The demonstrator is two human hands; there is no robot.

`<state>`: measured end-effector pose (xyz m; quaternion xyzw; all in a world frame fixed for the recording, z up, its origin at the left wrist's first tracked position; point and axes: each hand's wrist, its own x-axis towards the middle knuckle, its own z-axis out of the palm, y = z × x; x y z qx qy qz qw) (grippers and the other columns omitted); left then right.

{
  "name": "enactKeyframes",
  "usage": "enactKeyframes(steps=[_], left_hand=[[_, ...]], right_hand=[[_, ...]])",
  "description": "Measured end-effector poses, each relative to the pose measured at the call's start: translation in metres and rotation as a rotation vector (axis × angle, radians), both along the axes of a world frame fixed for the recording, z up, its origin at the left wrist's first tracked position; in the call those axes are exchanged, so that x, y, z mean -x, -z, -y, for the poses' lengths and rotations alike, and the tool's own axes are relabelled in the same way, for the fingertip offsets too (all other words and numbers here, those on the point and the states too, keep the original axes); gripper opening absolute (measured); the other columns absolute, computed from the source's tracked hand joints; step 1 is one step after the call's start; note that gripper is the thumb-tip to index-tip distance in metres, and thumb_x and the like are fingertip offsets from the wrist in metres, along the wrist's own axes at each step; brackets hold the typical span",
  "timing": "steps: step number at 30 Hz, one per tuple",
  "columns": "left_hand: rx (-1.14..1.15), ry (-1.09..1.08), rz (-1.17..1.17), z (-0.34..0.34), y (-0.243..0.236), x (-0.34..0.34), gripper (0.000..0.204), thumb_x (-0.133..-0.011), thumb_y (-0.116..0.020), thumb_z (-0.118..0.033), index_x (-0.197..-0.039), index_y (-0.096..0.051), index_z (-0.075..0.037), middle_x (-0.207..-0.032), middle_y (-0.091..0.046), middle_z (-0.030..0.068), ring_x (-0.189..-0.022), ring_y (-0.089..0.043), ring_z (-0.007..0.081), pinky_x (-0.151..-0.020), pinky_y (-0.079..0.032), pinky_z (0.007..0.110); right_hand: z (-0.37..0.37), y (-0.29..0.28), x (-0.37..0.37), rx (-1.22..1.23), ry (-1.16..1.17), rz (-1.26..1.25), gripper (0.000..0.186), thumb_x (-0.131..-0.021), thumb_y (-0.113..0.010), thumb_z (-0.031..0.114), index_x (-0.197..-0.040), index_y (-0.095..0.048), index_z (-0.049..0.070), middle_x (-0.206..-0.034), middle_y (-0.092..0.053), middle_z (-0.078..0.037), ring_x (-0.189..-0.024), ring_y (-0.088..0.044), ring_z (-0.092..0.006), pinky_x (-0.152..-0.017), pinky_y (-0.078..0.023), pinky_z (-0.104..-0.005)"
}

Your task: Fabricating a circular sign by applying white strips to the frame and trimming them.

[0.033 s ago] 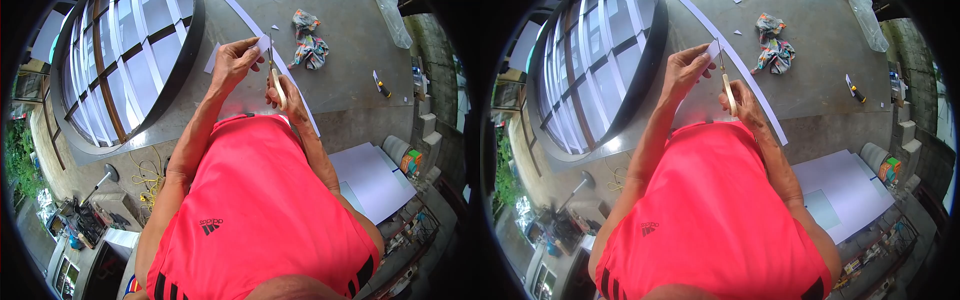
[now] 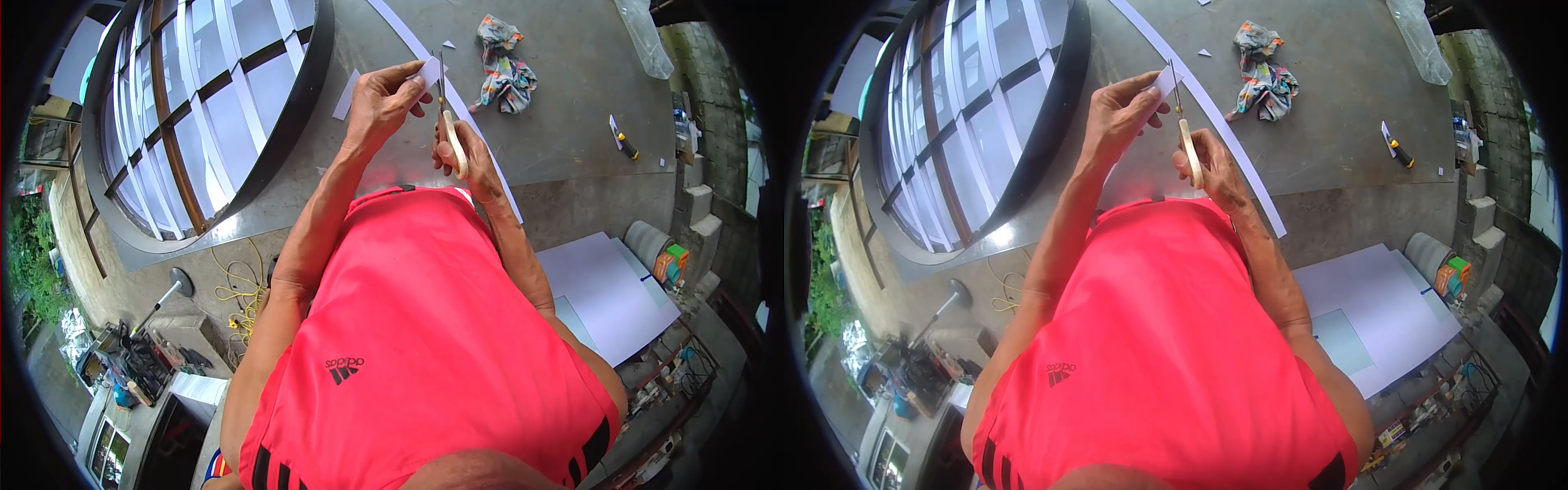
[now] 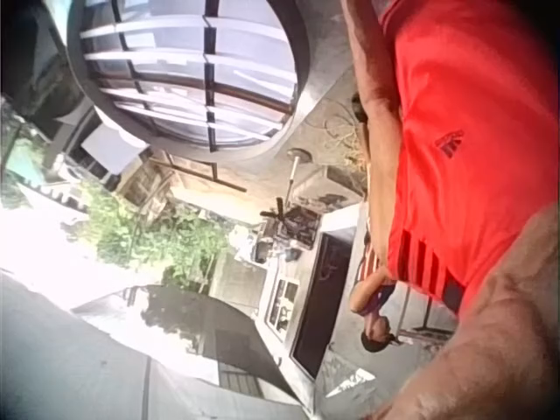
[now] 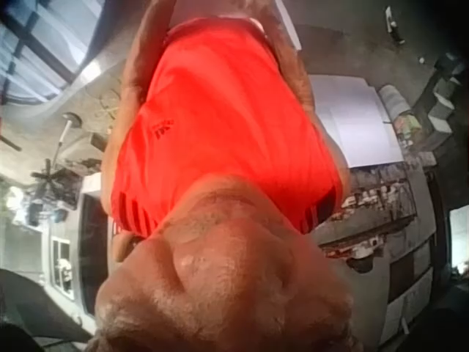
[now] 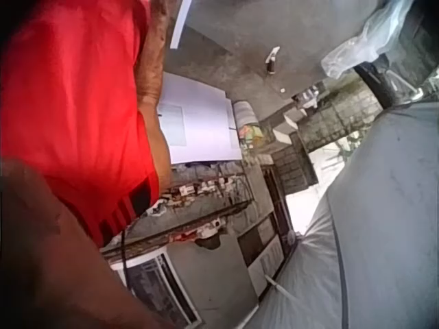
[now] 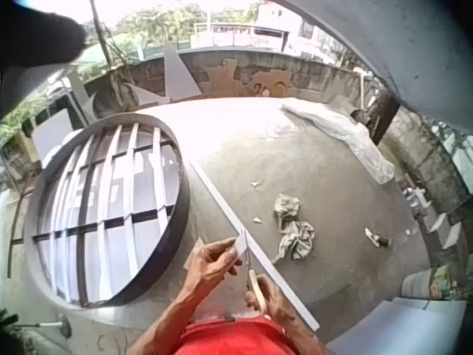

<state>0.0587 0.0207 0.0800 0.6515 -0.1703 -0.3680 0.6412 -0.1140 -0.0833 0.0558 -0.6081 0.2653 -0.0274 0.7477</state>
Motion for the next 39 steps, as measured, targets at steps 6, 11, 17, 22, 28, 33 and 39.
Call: enactKeyframes(steps=[6, 11, 17, 22, 28, 33, 39], left_hand=[[-0.011, -0.016, 0.033, 0.006, 0.007, -0.001, 0.035, -0.095, -0.064, -0.021, -0.126, -0.068, -0.006, -0.084, -0.074, 0.0049, -0.065, -0.064, 0.0074, -0.054, -0.045, 0.022], [-0.029, -0.027, 0.039, 0.007, 0.008, -0.003, 0.034, -0.095, -0.064, -0.021, -0.126, -0.069, -0.007, -0.083, -0.073, 0.0046, -0.064, -0.064, 0.0070, -0.053, -0.045, 0.022], [-0.022, -0.041, 0.051, 0.008, 0.008, -0.004, 0.031, -0.095, -0.064, -0.020, -0.123, -0.071, -0.008, -0.082, -0.073, 0.0037, -0.064, -0.063, 0.0066, -0.052, -0.046, 0.022], [-0.021, -0.054, 0.053, 0.008, 0.009, -0.006, 0.029, -0.095, -0.064, -0.019, -0.121, -0.072, -0.008, -0.079, -0.072, 0.0031, -0.062, -0.061, 0.0063, -0.052, -0.045, 0.022], [-0.010, -0.055, 0.060, 0.007, 0.012, -0.005, 0.029, -0.095, -0.064, -0.018, -0.121, -0.072, -0.008, -0.079, -0.072, 0.0028, -0.062, -0.061, 0.0062, -0.052, -0.046, 0.022], [-0.048, -0.067, 0.051, 0.007, 0.011, -0.004, 0.029, -0.094, -0.063, -0.014, -0.120, -0.071, -0.006, -0.076, -0.072, 0.0049, -0.059, -0.061, 0.0067, -0.053, -0.049, 0.023], [-0.093, -0.050, 0.067, 0.005, 0.007, -0.003, 0.028, -0.093, -0.063, -0.010, -0.119, -0.072, -0.005, -0.074, -0.073, 0.0065, -0.056, -0.061, 0.0072, -0.054, -0.053, 0.024]], right_hand=[[0.004, 0.002, -0.009, 0.032, -0.007, -0.060, 0.049, -0.084, -0.073, 0.039, -0.107, -0.055, 0.000, -0.084, -0.061, -0.005, -0.072, -0.060, -0.0119, -0.066, -0.048, -0.0264], [0.004, 0.003, -0.014, 0.029, 0.003, -0.069, 0.048, -0.084, -0.074, 0.038, -0.107, -0.054, 0.000, -0.083, -0.061, -0.006, -0.071, -0.058, -0.0108, -0.065, -0.047, -0.0258], [0.005, 0.010, -0.014, 0.055, 0.042, -0.043, 0.042, -0.086, -0.076, 0.035, -0.100, -0.055, 0.002, -0.074, -0.059, -0.002, -0.064, -0.054, -0.0083, -0.058, -0.043, -0.0245], [0.008, 0.015, -0.010, 0.076, 0.040, -0.053, 0.041, -0.086, -0.078, 0.035, -0.095, -0.056, 0.002, -0.068, -0.057, 0.000, -0.058, -0.049, -0.0064, -0.053, -0.040, -0.0237], [0.006, 0.014, -0.006, 0.119, 0.065, -0.095, 0.037, -0.085, -0.080, 0.030, -0.090, -0.056, 0.003, -0.063, -0.055, 0.002, -0.054, -0.047, -0.0047, -0.051, -0.038, -0.0231], [0.003, 0.010, -0.004, 0.086, 0.099, -0.123, 0.034, -0.084, -0.081, 0.027, -0.087, -0.058, 0.002, -0.062, -0.059, 0.001, -0.051, -0.051, -0.0047, -0.049, -0.041, -0.0226], [0.006, 0.014, -0.010, 0.008, 0.053, -0.084, 0.039, -0.083, -0.082, 0.031, -0.090, -0.058, 0.002, -0.066, -0.061, -0.002, -0.054, -0.056, -0.0076, -0.051, -0.044, -0.0222]])
